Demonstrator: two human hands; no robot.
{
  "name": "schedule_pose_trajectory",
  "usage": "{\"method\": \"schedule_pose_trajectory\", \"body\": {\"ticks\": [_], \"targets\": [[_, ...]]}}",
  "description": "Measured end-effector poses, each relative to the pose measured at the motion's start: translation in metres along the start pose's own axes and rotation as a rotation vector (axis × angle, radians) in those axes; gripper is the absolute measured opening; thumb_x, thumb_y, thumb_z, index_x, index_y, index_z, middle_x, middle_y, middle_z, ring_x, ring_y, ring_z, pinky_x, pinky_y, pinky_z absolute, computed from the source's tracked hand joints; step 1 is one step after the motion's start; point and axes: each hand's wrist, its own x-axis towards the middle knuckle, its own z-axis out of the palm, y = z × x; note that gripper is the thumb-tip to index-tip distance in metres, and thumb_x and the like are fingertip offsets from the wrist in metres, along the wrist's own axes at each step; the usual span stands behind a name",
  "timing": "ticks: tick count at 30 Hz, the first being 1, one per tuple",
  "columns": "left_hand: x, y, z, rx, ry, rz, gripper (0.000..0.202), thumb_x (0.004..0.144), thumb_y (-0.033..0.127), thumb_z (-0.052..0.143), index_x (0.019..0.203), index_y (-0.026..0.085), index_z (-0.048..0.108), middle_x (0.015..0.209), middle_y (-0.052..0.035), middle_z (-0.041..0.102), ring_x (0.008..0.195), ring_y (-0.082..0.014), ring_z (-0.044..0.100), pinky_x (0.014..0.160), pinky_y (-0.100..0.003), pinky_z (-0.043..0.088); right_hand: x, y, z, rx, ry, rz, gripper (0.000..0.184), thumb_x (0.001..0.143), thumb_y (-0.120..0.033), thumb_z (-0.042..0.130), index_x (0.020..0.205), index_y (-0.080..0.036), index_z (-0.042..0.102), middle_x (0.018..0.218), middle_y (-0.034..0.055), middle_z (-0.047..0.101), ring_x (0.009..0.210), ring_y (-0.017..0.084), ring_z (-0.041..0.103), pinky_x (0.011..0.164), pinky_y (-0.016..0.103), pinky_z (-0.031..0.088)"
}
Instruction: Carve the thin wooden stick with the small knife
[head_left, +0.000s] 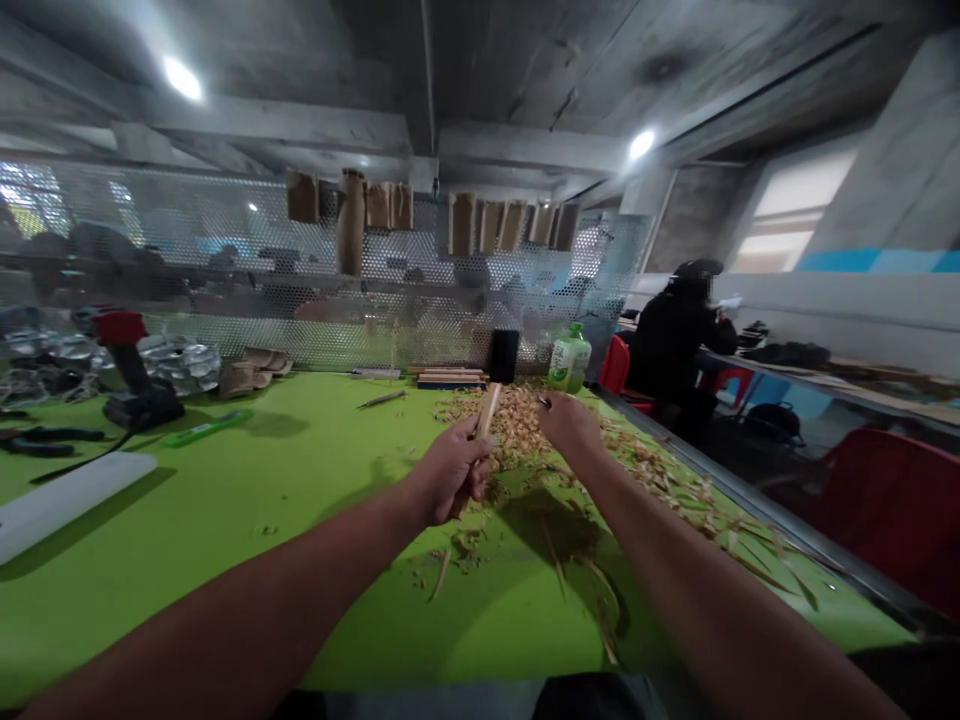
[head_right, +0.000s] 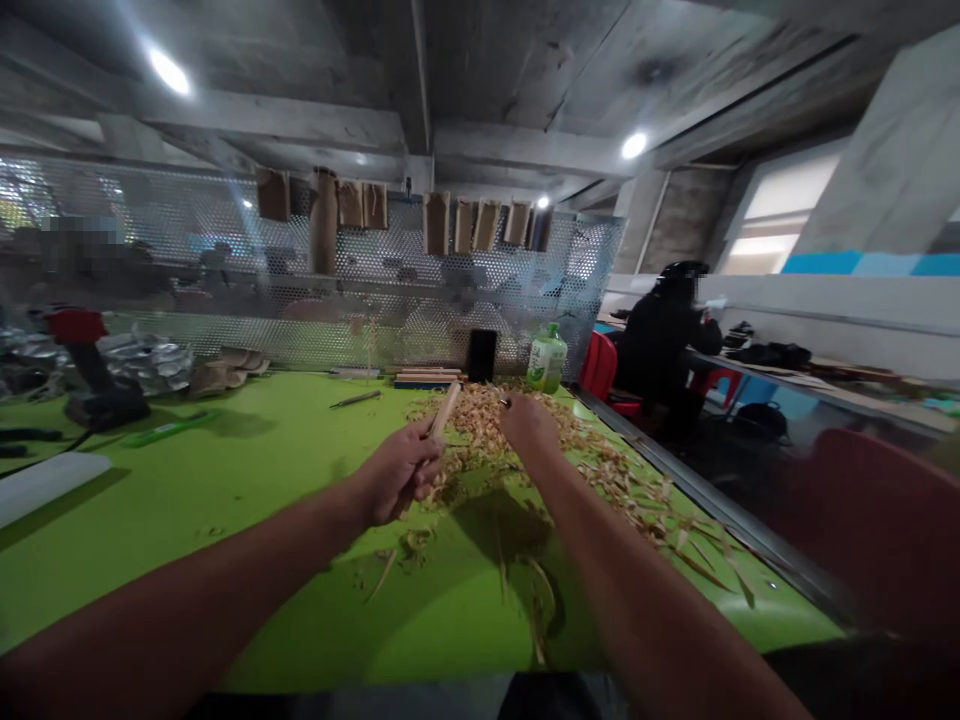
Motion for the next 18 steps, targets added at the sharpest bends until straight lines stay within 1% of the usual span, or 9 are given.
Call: {"method": "schedule_pose_trajectory", "body": {"ticks": [2,4,6,8,11,15,18], "targets": [[0.003,0.001,-0.002,0.035,0.021,0.049,0.022,0.084,0.021,0.053,0.105,0.018,0.052,0.058,0.0067,0.044,0.039,-0.0058,0.039,0.039,-0.018,0.041,-0.010,-0.017,0.003,0.033,0.008,-0.073,0.036,0.090,-0.029,0.042,0.113,-0.023,0.069,0.100,0.0104,0.072,0.090,0.022,0.065,0.070,0.027,0.041],[0.005,0.003,-0.001,0.057,0.039,0.080,0.009,0.084,0.023,0.050,0.091,0.017,0.052,0.058,0.0052,0.047,0.040,-0.0070,0.043,0.041,-0.020,0.044,-0.020,-0.030,0.005,0.061,0.015,-0.146,0.034,0.090,-0.028,0.043,0.110,-0.024,0.069,0.098,0.0071,0.073,0.088,0.020,0.065,0.070,0.025,0.040],[0.004,0.005,0.001,0.059,0.049,0.084,0.007,0.086,0.024,0.048,0.085,0.018,0.050,0.058,0.0047,0.047,0.039,-0.0066,0.042,0.039,-0.019,0.042,-0.029,-0.039,0.005,0.089,0.021,-0.225,0.032,0.089,-0.027,0.043,0.106,-0.025,0.069,0.095,0.0052,0.073,0.085,0.019,0.065,0.069,0.024,0.039],[0.003,0.008,0.004,0.059,0.047,0.076,0.010,0.087,0.025,0.046,0.081,0.018,0.048,0.054,0.0059,0.044,0.036,-0.0055,0.036,0.035,-0.017,0.036,-0.036,-0.045,0.004,0.106,0.022,-0.290,0.031,0.089,-0.026,0.042,0.104,-0.025,0.069,0.094,0.0049,0.073,0.083,0.019,0.065,0.068,0.024,0.038],[0.000,0.012,0.008,0.046,0.030,0.068,0.011,0.089,0.025,0.042,0.082,0.018,0.047,0.053,0.0071,0.039,0.034,-0.0048,0.030,0.032,-0.015,0.032,-0.044,-0.051,0.002,0.083,-0.009,-0.315,0.030,0.089,-0.027,0.042,0.103,-0.024,0.069,0.091,0.0060,0.073,0.080,0.019,0.064,0.065,0.024,0.036],[0.001,0.013,0.009,-0.020,-0.013,0.092,0.005,0.086,0.023,0.045,0.090,0.020,0.045,0.069,0.0045,0.048,0.036,-0.0029,0.031,0.030,-0.014,0.029,-0.051,-0.057,-0.001,0.054,-0.039,-0.326,0.029,0.090,-0.026,0.043,0.102,-0.024,0.069,0.090,0.0065,0.074,0.079,0.018,0.065,0.063,0.023,0.034],[0.003,0.011,0.007,-0.085,-0.054,0.118,0.016,0.082,0.021,0.049,0.096,0.021,0.045,0.076,0.0039,0.050,0.037,-0.0021,0.032,0.030,-0.013,0.028,-0.053,-0.059,-0.002,0.031,-0.037,-0.363,0.029,0.091,-0.025,0.041,0.103,-0.025,0.068,0.088,0.0054,0.073,0.078,0.018,0.065,0.062,0.023,0.034]]}}
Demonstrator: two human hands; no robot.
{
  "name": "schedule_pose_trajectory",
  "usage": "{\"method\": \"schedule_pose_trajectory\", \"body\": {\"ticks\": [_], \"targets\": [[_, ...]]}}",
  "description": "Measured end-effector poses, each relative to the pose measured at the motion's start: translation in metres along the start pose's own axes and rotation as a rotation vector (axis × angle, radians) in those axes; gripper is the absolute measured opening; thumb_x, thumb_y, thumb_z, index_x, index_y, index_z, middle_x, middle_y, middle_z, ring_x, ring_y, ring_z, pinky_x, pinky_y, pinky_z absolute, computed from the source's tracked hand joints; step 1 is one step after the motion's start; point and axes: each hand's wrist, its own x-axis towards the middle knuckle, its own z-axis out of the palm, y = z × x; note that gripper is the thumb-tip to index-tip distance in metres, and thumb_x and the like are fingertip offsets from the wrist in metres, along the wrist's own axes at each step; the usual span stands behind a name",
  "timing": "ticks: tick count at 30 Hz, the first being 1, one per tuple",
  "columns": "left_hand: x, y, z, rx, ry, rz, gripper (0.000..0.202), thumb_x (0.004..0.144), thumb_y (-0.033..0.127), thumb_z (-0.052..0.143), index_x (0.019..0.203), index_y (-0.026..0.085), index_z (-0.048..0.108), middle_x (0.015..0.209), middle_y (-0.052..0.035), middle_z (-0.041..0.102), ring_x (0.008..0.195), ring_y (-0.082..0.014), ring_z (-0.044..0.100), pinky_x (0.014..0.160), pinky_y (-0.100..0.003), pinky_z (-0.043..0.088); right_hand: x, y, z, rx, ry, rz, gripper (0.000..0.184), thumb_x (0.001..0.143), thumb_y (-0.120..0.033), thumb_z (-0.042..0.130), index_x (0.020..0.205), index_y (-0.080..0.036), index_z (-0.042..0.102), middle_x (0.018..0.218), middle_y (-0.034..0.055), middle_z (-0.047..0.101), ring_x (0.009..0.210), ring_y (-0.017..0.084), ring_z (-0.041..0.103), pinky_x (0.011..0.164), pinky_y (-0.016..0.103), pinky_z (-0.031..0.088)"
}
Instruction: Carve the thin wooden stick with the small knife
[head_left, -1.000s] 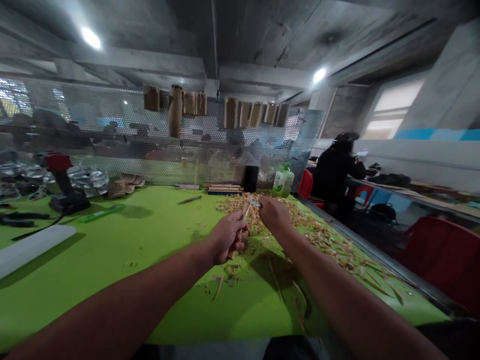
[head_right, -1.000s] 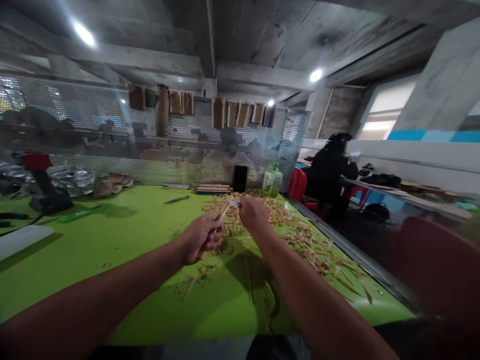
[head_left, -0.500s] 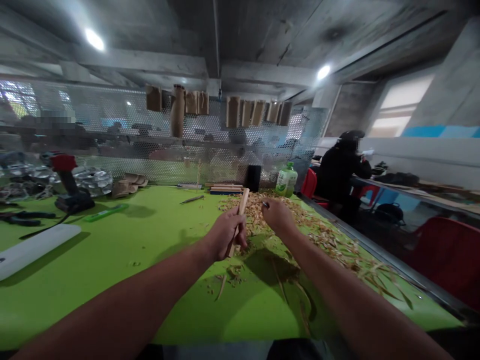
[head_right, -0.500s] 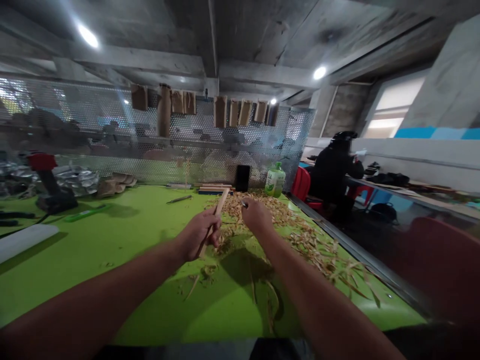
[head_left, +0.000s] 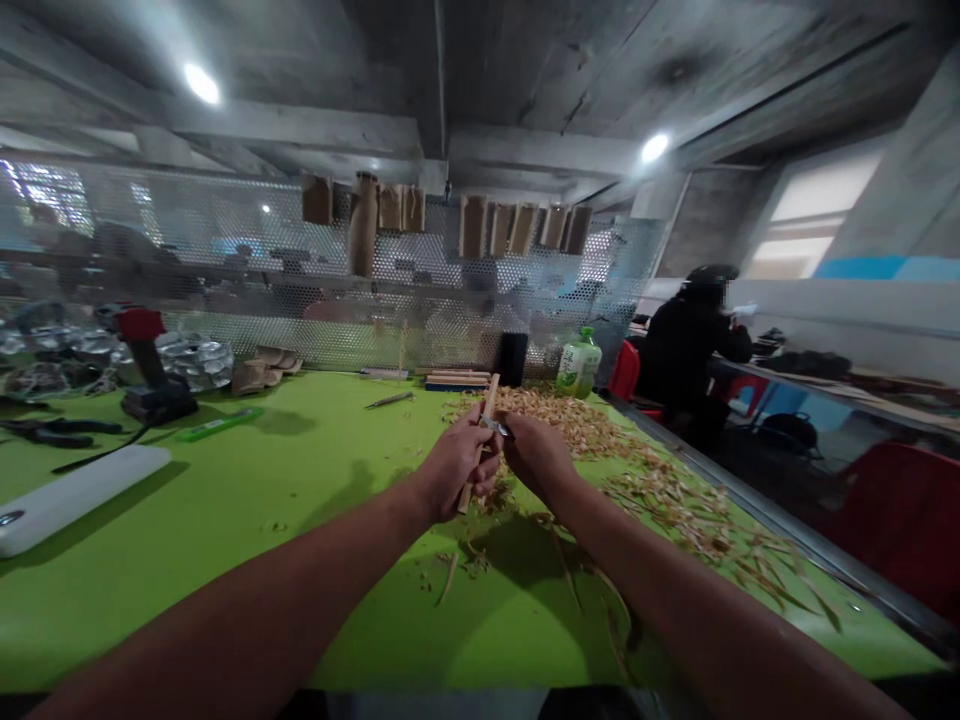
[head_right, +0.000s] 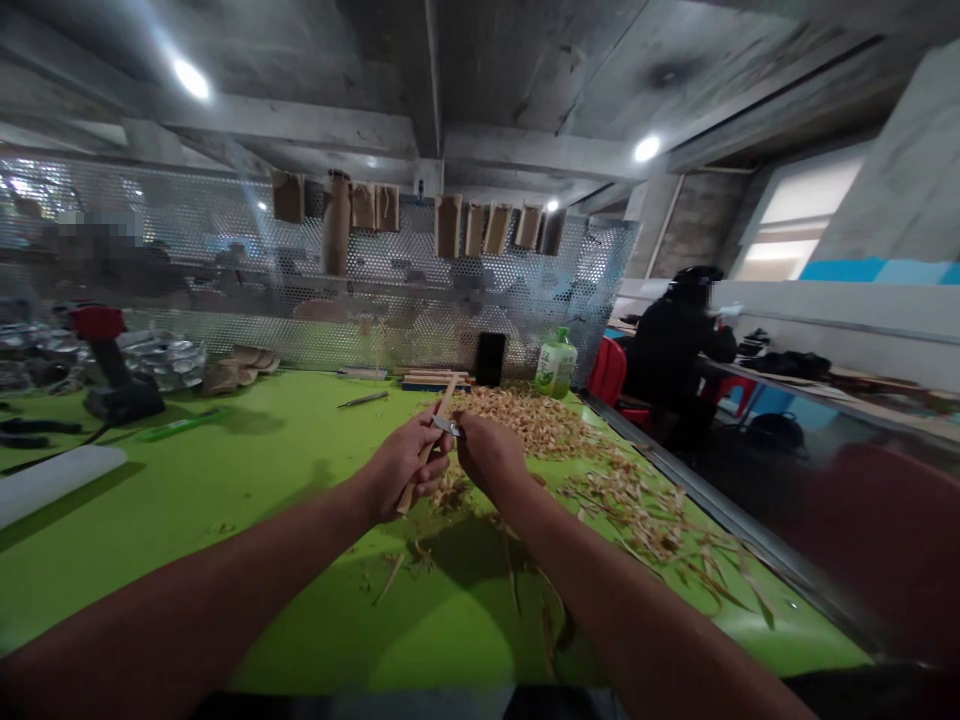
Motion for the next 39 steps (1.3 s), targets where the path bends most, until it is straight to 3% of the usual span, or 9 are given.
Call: {"method": "schedule_pose_trajectory", "body": {"ticks": [5,11,19,22,24,29,32,35,39], "targets": [[0.001,-0.001,0.000,-0.019,-0.015,-0.008,0.029,0.075,0.020,0.053,0.103,0.022,0.044,0.071,0.0060,0.048,0.035,-0.0023,0.030,0.029,-0.013,0.028,0.000,0.000,0.002,-0.033,-0.014,-0.026,0.028,0.092,-0.024,0.041,0.104,-0.025,0.066,0.087,0.0040,0.073,0.074,0.017,0.065,0.062,0.024,0.034],[-0.002,0.001,0.005,0.058,0.030,-0.060,0.017,0.072,0.018,0.051,0.086,0.020,0.042,0.054,0.0091,0.041,0.032,-0.0046,0.029,0.030,-0.017,0.034,0.000,-0.001,-0.004,-0.090,-0.042,-0.012,0.026,0.092,-0.025,0.040,0.099,-0.023,0.065,0.087,0.0061,0.072,0.075,0.018,0.064,0.060,0.025,0.032],[-0.005,0.002,0.013,0.075,0.073,-0.097,0.016,0.076,0.016,0.049,0.088,0.021,0.040,0.059,0.0084,0.041,0.033,-0.0040,0.027,0.028,-0.015,0.023,-0.001,0.001,-0.007,-0.120,0.032,-0.016,0.025,0.090,-0.021,0.041,0.098,-0.020,0.064,0.087,0.0079,0.071,0.079,0.020,0.064,0.063,0.026,0.034],[-0.009,0.001,0.013,0.056,0.067,-0.122,0.024,0.078,0.018,0.049,0.101,0.021,0.043,0.061,0.0081,0.041,0.035,-0.0039,0.027,0.029,-0.015,0.022,0.004,0.007,-0.004,-0.115,0.051,0.026,0.026,0.090,-0.021,0.040,0.098,-0.019,0.065,0.091,0.0093,0.071,0.082,0.020,0.064,0.067,0.027,0.037],[-0.015,-0.003,0.015,0.059,0.046,-0.158,0.037,0.080,0.020,0.049,0.116,0.021,0.042,0.060,0.0080,0.041,0.037,-0.0047,0.028,0.031,-0.015,0.024,0.010,0.018,-0.001,-0.094,0.042,0.130,0.029,0.091,-0.022,0.038,0.101,-0.020,0.065,0.093,0.0095,0.072,0.085,0.021,0.065,0.070,0.027,0.038],[-0.029,-0.014,0.027,0.060,-0.186,-0.195,0.065,0.083,0.021,0.051,0.143,0.026,0.027,0.062,0.0070,0.043,0.039,-0.0048,0.030,0.033,-0.014,0.029,0.023,0.059,0.000,-0.073,0.009,0.349,0.033,0.091,-0.021,0.040,0.106,-0.017,0.069,0.098,0.0143,0.072,0.087,0.024,0.067,0.069,0.028,0.042],[-0.026,-0.014,0.026,0.053,-0.135,-0.151,0.065,0.083,0.021,0.050,0.144,0.025,0.027,0.065,0.0054,0.045,0.040,-0.0041,0.032,0.036,-0.015,0.037,0.025,0.070,-0.003,-0.065,0.007,0.400,0.034,0.091,-0.021,0.040,0.106,-0.016,0.069,0.096,0.0150,0.072,0.087,0.024,0.067,0.068,0.028,0.042],[-0.017,-0.007,0.016,0.061,-0.017,-0.108,0.059,0.083,0.019,0.049,0.139,0.022,0.032,0.072,0.0024,0.051,0.041,-0.0041,0.035,0.036,-0.015,0.041,0.024,0.060,-0.004,-0.053,0.040,0.409,0.036,0.093,-0.028,0.039,0.111,-0.018,0.068,0.098,0.0136,0.072,0.089,0.023,0.066,0.069,0.027,0.041],[-0.009,0.003,0.009,-0.020,0.067,-0.087,0.044,0.080,0.015,0.047,0.123,0.020,0.042,0.074,0.0038,0.050,0.036,-0.0022,0.029,0.031,-0.014,0.035,0.014,0.032,-0.002,0.002,0.096,0.205,0.034,0.090,-0.026,0.043,0.116,-0.025,0.065,0.099,0.0065,0.073,0.086,0.020,0.065,0.068,0.025,0.038]]}}
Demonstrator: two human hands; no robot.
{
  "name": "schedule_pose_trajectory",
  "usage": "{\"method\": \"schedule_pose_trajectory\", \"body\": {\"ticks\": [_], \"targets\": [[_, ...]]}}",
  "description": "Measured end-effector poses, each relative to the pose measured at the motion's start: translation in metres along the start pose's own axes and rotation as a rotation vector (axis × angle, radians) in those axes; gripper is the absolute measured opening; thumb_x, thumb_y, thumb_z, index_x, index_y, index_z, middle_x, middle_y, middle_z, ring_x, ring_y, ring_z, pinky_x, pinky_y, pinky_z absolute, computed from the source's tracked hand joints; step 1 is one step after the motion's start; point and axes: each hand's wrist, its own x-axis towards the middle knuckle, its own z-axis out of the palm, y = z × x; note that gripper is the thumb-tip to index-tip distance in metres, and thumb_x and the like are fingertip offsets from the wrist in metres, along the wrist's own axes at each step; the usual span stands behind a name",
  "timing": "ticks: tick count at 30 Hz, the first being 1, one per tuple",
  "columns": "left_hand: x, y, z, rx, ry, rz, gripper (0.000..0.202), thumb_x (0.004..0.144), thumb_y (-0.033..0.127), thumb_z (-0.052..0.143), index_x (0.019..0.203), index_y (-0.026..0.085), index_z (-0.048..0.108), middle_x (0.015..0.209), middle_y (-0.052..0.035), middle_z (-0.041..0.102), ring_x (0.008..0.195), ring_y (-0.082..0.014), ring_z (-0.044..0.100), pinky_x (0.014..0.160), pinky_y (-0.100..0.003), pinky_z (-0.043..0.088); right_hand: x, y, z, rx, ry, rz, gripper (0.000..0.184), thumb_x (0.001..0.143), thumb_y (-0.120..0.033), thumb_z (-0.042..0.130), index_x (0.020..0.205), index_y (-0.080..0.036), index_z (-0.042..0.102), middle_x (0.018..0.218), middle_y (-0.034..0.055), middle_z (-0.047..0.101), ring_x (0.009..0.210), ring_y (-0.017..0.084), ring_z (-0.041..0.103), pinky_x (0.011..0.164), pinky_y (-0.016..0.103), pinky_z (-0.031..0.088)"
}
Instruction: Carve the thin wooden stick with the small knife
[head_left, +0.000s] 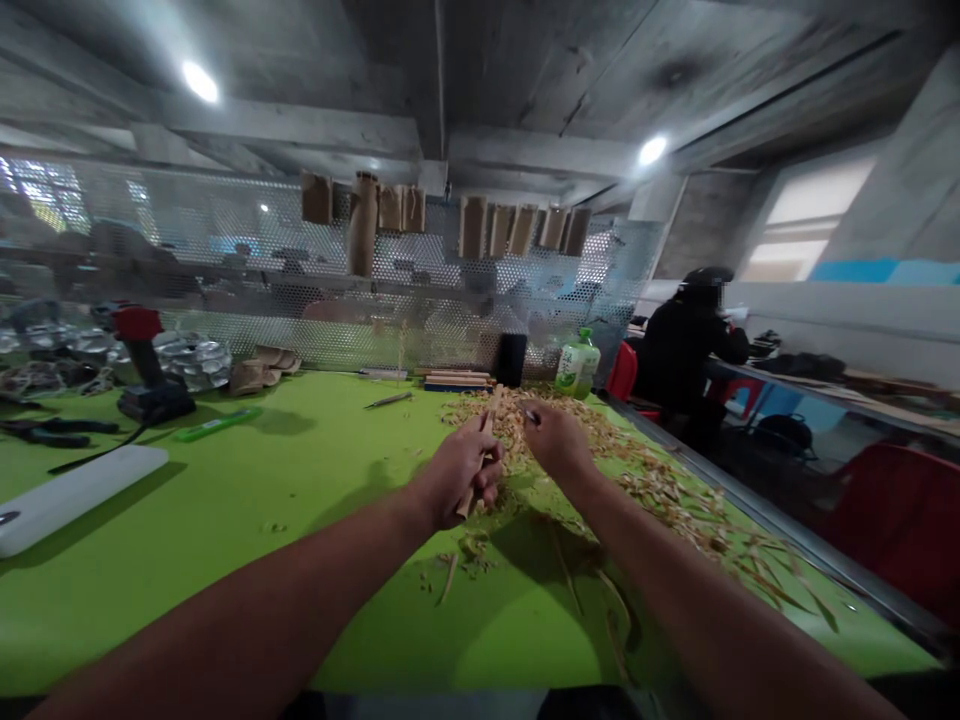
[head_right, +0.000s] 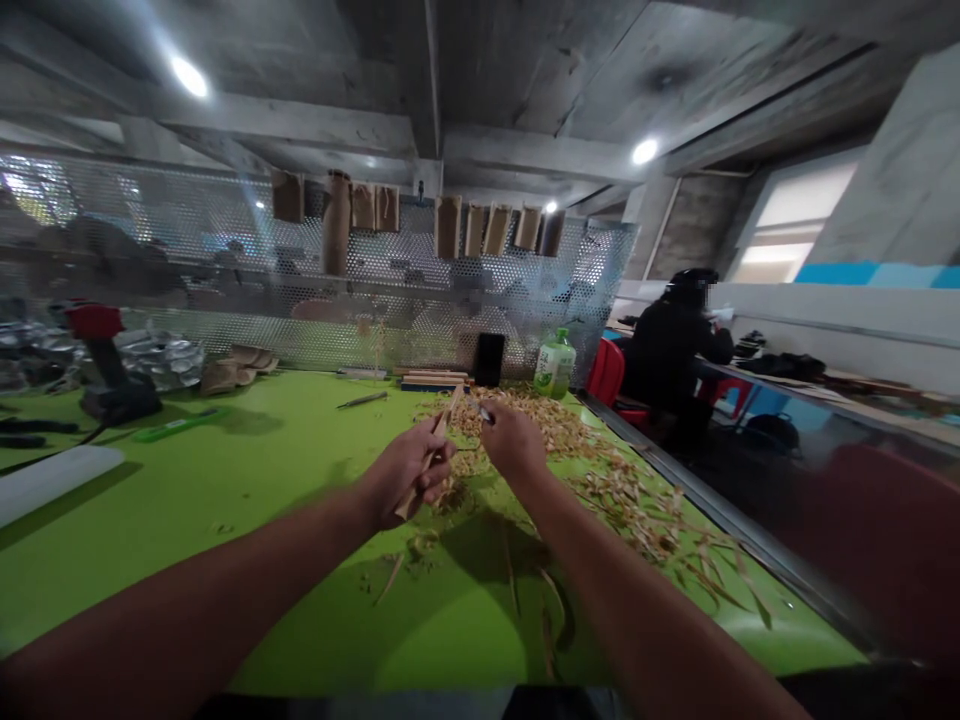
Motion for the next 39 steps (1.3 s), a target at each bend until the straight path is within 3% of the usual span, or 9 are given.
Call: {"method": "schedule_pose_trajectory", "body": {"ticks": [3,8,18,24,29,33,36,39], "targets": [[0.001,0.001,0.001,-0.017,-0.040,0.025,0.032,0.078,0.014,0.048,0.109,0.021,0.045,0.073,0.0053,0.047,0.035,-0.0020,0.027,0.030,-0.013,0.033,-0.011,-0.015,-0.002,-0.016,-0.005,-0.137,0.030,0.090,-0.023,0.042,0.107,-0.025,0.067,0.094,0.0056,0.073,0.081,0.019,0.064,0.065,0.025,0.036],[0.002,-0.003,0.002,0.008,-0.037,0.037,0.018,0.076,0.017,0.050,0.092,0.020,0.043,0.072,0.0051,0.048,0.036,-0.0024,0.028,0.028,-0.014,0.030,-0.018,-0.026,-0.007,-0.106,-0.100,-0.170,0.027,0.092,-0.027,0.040,0.100,-0.022,0.066,0.092,0.0071,0.072,0.081,0.019,0.065,0.063,0.026,0.034],[-0.007,-0.007,0.007,0.072,-0.069,-0.045,0.052,0.076,0.017,0.050,0.127,0.021,0.041,0.062,0.0074,0.042,0.038,-0.0037,0.030,0.032,-0.014,0.027,-0.002,0.002,-0.002,-0.102,0.020,-0.036,0.029,0.091,-0.023,0.038,0.099,-0.021,0.067,0.090,0.0078,0.072,0.081,0.020,0.065,0.065,0.026,0.035],[-0.005,-0.005,0.000,0.099,-0.050,-0.086,0.067,0.077,0.016,0.053,0.141,0.018,0.031,0.057,0.0090,0.039,0.037,-0.0034,0.028,0.032,-0.013,0.024,0.009,0.008,0.007,-0.080,-0.037,0.044,0.034,0.094,-0.025,0.035,0.105,-0.021,0.067,0.099,0.0098,0.071,0.093,0.021,0.064,0.074,0.027,0.039],[-0.014,-0.007,0.005,0.119,-0.240,-0.096,0.062,0.083,0.023,0.056,0.142,0.023,0.034,0.061,0.0070,0.045,0.038,-0.0034,0.030,0.032,-0.013,0.032,0.026,0.041,0.006,-0.068,-0.104,0.228,0.034,0.091,-0.021,0.039,0.104,-0.014,0.070,0.098,0.0169,0.072,0.087,0.023,0.067,0.070,0.028,0.042],[-0.005,-0.008,-0.002,0.056,-0.146,-0.012,0.042,0.081,0.018,0.053,0.123,0.016,0.049,0.074,0.0020,0.052,0.041,-0.0034,0.039,0.038,-0.017,0.045,0.028,0.054,-0.001,-0.043,-0.082,0.253,0.036,0.093,-0.026,0.039,0.107,-0.012,0.069,0.100,0.0196,0.071,0.092,0.026,0.066,0.072,0.030,0.043],[0.006,-0.008,-0.011,0.054,-0.074,0.035,0.016,0.082,0.020,0.052,0.096,0.014,0.055,0.069,0.0028,0.048,0.043,-0.0044,0.043,0.040,-0.018,0.048,0.020,0.038,-0.001,-0.002,-0.041,0.186,0.039,0.094,-0.031,0.036,0.111,-0.016,0.067,0.102,0.0151,0.071,0.094,0.023,0.065,0.074,0.028,0.042],[0.010,-0.008,-0.014,0.064,-0.055,0.085,0.012,0.081,0.022,0.056,0.091,0.015,0.055,0.077,0.0017,0.051,0.042,-0.0028,0.042,0.036,-0.016,0.044,0.007,0.013,0.003,0.060,-0.005,0.060,0.036,0.093,-0.032,0.038,0.113,-0.022,0.067,0.102,0.0079,0.072,0.091,0.019,0.065,0.073,0.024,0.041]]}}
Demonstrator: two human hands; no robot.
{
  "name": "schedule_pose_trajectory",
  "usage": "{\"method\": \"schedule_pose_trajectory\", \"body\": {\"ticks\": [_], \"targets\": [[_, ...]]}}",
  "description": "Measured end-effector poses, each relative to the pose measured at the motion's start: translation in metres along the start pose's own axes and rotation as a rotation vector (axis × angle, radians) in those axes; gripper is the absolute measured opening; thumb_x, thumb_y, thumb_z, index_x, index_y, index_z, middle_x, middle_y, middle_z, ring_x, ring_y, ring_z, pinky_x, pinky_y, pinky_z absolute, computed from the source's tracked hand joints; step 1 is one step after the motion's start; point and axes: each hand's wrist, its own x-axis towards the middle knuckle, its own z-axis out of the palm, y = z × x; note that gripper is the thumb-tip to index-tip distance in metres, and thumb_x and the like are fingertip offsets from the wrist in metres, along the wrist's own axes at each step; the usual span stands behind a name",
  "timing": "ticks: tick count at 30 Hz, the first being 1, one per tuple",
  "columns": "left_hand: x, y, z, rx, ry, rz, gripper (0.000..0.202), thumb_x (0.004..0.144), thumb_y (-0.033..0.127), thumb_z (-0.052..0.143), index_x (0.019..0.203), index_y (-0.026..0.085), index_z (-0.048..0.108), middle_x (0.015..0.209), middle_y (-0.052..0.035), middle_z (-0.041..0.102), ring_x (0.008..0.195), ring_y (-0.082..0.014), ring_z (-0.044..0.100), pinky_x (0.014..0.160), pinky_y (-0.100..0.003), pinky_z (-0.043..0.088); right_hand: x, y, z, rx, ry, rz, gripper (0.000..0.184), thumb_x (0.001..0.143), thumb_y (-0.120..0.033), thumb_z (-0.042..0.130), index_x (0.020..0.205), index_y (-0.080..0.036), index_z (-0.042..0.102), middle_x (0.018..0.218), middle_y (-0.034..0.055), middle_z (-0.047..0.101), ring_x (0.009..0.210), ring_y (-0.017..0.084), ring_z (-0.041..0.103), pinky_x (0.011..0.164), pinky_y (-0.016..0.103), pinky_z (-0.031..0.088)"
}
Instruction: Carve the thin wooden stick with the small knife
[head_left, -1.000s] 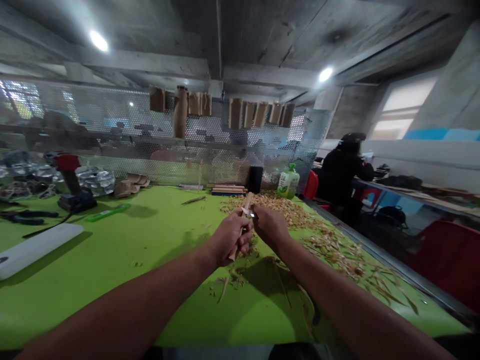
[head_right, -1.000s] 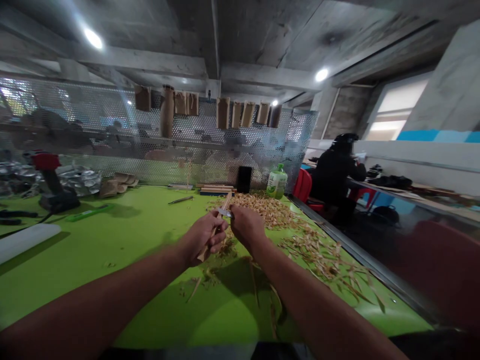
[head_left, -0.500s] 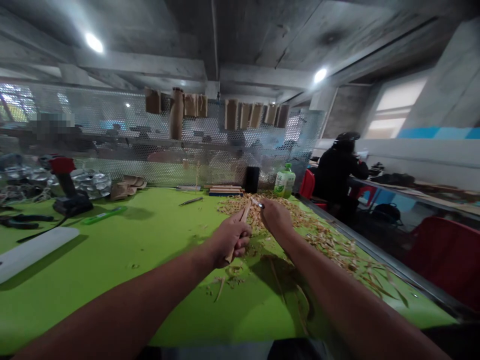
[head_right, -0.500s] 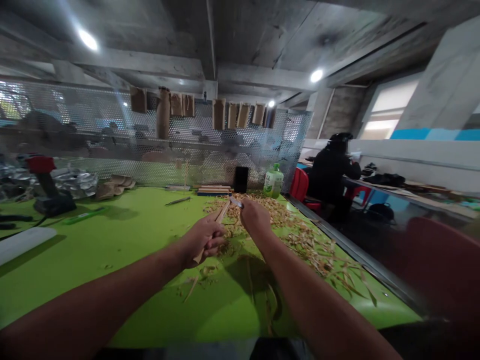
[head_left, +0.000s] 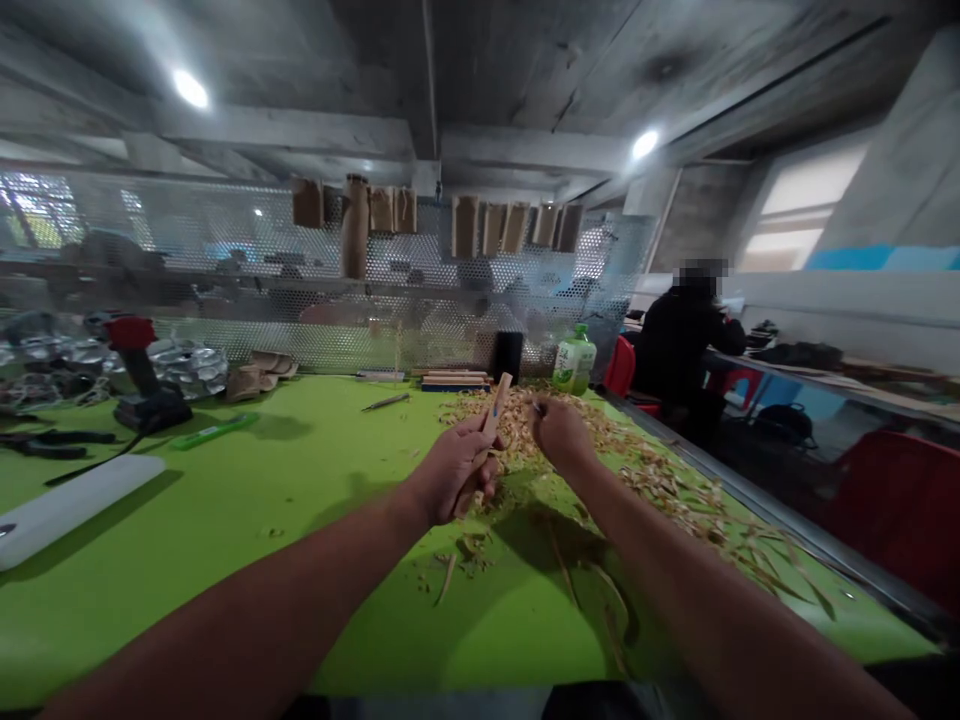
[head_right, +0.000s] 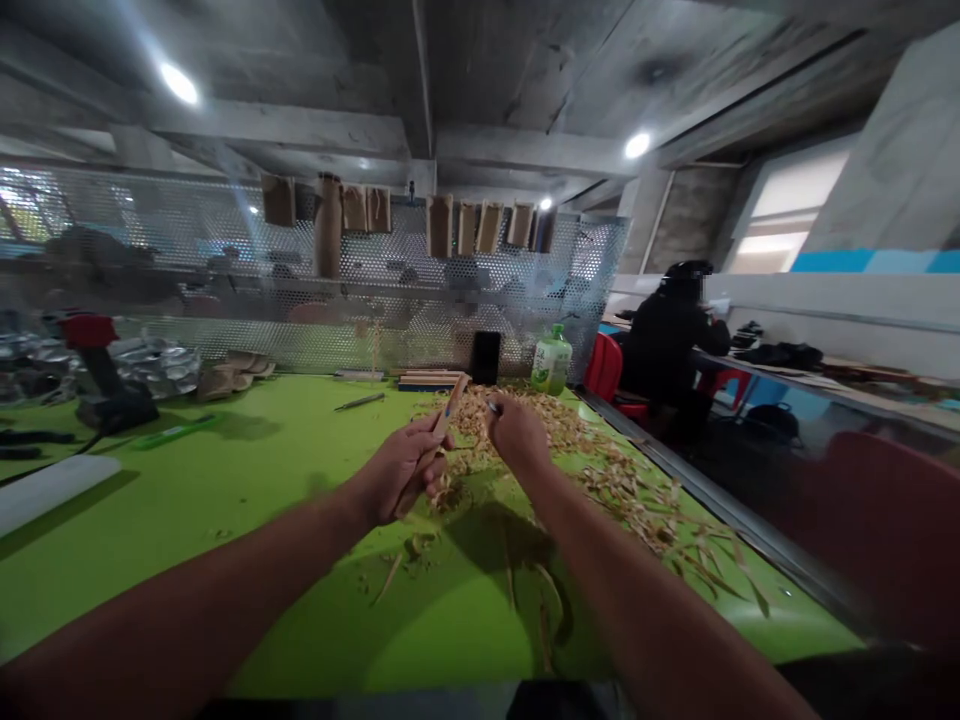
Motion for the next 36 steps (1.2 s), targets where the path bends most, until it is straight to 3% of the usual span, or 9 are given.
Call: {"method": "schedule_pose_trajectory", "body": {"ticks": [3,5,10,15,22,27,36], "targets": [[0.000,0.000,0.001,0.004,0.051,0.005,0.022,0.080,0.021,0.059,0.101,0.017,0.057,0.086,0.0001,0.056,0.042,-0.0015,0.043,0.034,-0.014,0.040,-0.013,-0.018,0.003,0.009,0.021,-0.138,0.033,0.091,-0.030,0.042,0.111,-0.023,0.067,0.100,0.0059,0.073,0.086,0.019,0.065,0.069,0.024,0.038],[0.000,0.000,0.001,-0.002,0.097,-0.006,0.026,0.079,0.019,0.060,0.104,0.017,0.057,0.083,0.0012,0.056,0.041,-0.0007,0.041,0.033,-0.012,0.035,-0.020,-0.026,0.002,-0.048,0.000,-0.194,0.030,0.089,-0.027,0.043,0.104,-0.022,0.068,0.095,0.0064,0.073,0.081,0.019,0.064,0.066,0.025,0.036],[0.004,-0.005,-0.003,-0.011,0.102,0.021,0.012,0.078,0.022,0.061,0.088,0.016,0.056,0.073,0.0027,0.054,0.039,-0.0020,0.041,0.033,-0.014,0.036,-0.030,-0.036,-0.005,-0.140,-0.034,-0.273,0.027,0.089,-0.027,0.043,0.100,-0.023,0.067,0.087,0.0059,0.073,0.075,0.019,0.064,0.060,0.025,0.031],[0.007,-0.008,-0.002,-0.019,0.085,0.038,0.010,0.079,0.024,0.059,0.082,0.016,0.054,0.077,0.0015,0.056,0.040,-0.0028,0.044,0.035,-0.017,0.042,-0.032,-0.039,-0.007,-0.181,-0.065,-0.254,0.025,0.091,-0.029,0.042,0.098,-0.023,0.066,0.085,0.0055,0.072,0.077,0.018,0.065,0.060,0.025,0.031],[-0.001,-0.001,0.004,-0.035,0.064,0.027,0.017,0.079,0.024,0.059,0.094,0.018,0.052,0.080,0.0022,0.055,0.040,-0.0014,0.038,0.032,-0.013,0.029,-0.033,-0.037,-0.006,-0.131,-0.048,-0.307,0.024,0.089,-0.025,0.045,0.100,-0.021,0.066,0.085,0.0064,0.072,0.074,0.018,0.063,0.060,0.024,0.031],[-0.003,0.001,0.006,-0.050,0.060,0.006,0.011,0.080,0.022,0.058,0.084,0.017,0.049,0.078,0.0024,0.053,0.040,-0.0008,0.035,0.032,-0.012,0.025,-0.032,-0.037,-0.005,-0.164,-0.048,-0.276,0.022,0.088,-0.024,0.046,0.095,-0.020,0.066,0.084,0.0066,0.072,0.074,0.017,0.063,0.061,0.025,0.031],[-0.009,0.003,0.018,-0.138,0.098,-0.042,0.008,0.083,0.018,0.054,0.085,0.018,0.046,0.071,0.0050,0.045,0.042,-0.0016,0.032,0.035,-0.011,0.025,-0.024,-0.035,-0.003,-0.192,-0.030,-0.221,0.026,0.090,-0.023,0.041,0.096,-0.019,0.066,0.089,0.0083,0.072,0.081,0.021,0.065,0.065,0.026,0.036]]}}
